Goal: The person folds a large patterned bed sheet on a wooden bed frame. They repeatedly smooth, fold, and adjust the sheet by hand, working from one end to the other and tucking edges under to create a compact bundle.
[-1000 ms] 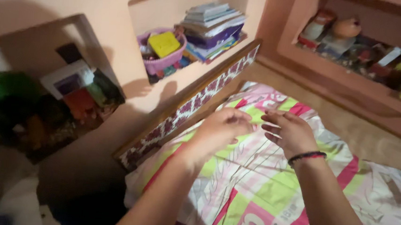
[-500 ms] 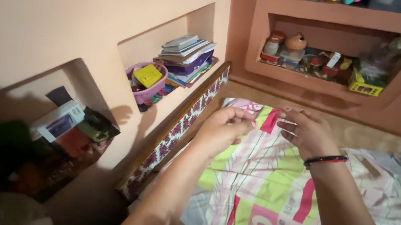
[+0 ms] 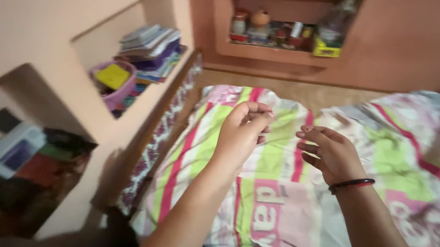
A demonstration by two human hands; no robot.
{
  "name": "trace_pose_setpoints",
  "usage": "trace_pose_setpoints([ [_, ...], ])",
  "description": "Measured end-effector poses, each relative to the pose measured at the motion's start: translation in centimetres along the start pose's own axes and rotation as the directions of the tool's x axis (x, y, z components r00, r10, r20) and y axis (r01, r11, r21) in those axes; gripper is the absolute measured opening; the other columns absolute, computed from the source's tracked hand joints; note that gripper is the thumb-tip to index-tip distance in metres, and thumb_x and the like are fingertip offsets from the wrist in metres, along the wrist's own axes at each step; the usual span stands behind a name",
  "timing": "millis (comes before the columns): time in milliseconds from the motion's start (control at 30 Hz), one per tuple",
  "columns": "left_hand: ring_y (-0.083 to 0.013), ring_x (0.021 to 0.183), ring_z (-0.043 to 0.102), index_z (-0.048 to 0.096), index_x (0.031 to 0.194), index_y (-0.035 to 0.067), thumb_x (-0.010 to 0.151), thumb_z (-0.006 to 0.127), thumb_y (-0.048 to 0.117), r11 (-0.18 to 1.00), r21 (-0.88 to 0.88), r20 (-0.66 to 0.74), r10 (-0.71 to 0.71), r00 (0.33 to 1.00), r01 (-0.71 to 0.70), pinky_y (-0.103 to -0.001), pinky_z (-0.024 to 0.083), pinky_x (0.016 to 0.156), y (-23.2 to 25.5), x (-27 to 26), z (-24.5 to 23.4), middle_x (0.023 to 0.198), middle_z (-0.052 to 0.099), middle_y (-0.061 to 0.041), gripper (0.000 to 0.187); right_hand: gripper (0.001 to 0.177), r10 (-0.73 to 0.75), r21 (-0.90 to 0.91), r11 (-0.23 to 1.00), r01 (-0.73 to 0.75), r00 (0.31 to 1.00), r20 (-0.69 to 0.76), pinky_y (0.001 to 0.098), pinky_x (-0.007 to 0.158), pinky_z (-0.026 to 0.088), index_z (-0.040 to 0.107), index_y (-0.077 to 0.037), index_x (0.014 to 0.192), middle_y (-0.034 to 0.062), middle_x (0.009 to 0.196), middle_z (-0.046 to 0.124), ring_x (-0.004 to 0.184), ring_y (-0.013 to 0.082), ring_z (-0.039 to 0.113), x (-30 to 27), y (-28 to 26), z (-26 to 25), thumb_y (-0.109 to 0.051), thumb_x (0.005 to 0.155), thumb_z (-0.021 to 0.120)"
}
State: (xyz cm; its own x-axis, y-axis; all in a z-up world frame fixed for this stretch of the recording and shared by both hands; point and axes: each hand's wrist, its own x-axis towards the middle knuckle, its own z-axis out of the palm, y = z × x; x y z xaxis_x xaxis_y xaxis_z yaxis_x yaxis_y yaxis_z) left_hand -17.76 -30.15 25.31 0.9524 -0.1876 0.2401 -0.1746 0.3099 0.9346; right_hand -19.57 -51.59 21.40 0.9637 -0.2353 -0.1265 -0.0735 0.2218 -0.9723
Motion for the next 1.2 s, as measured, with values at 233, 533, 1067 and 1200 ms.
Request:
trace_pose_setpoints([
  [233,-0.0112,0.086,0.065,0.065,0.11,0.006,0.092,0.07,0.023,0.998,0.065,0.25,-0.028,0.968,0.013,-0.026,0.052,0.072,-1.4,-1.5,8.3,0.097,0.069,-0.003,0.025,0.028,-0.09,0.025,0.995,0.095,0.985,-0.145,0.0348,0.082,0.053,0.067,-0.006,0.117,0.0055,0.111,0.074,0.097,0.0192,0.069,-5.0,-1.9,-8.1,-0.021,0.094,0.063],
  [533,-0.0114,0.082,0.065,0.06,0.113,0.008,0.09,0.071,0.024,0.998,-0.031,0.356,-0.032,0.934,0.047,-0.027,0.051,0.068,-4.8,-5.9,23.6,0.097,0.068,-0.002,0.029,0.026,-0.175,-0.064,0.984,0.164,0.941,-0.29,0.034,0.081,0.053,0.068,-0.005,0.116,0.0054,0.112,0.074,0.096,0.0188,0.069,-14.3,-4.7,-21.7,-0.019,0.095,0.063],
  [1067,-0.011,0.081,0.067,0.062,0.114,0.008,0.089,0.071,0.024,0.983,-0.013,0.5,-0.153,0.852,0.184,-0.028,0.053,0.068,-11.8,-14.7,42.4,0.095,0.068,-0.002,0.031,0.022,-0.151,-0.013,0.987,0.162,0.883,-0.445,0.0335,0.08,0.054,0.069,-0.008,0.113,0.0034,0.109,0.075,0.092,0.0166,0.069,-25.1,-3.3,-41.2,-0.018,0.094,0.064],
  [1200,-0.0109,0.08,0.066,0.063,0.111,0.008,0.09,0.071,0.024,0.981,-0.016,0.548,-0.151,0.823,0.191,-0.028,0.053,0.069,-12.9,-14.3,45.0,0.094,0.068,-0.001,0.028,0.022,-0.118,-0.028,0.992,0.121,0.846,-0.52,0.0331,0.079,0.053,0.07,-0.008,0.113,0.0036,0.108,0.075,0.092,0.0167,0.069,-25.9,-3.2,-42.8,-0.019,0.095,0.064],
])
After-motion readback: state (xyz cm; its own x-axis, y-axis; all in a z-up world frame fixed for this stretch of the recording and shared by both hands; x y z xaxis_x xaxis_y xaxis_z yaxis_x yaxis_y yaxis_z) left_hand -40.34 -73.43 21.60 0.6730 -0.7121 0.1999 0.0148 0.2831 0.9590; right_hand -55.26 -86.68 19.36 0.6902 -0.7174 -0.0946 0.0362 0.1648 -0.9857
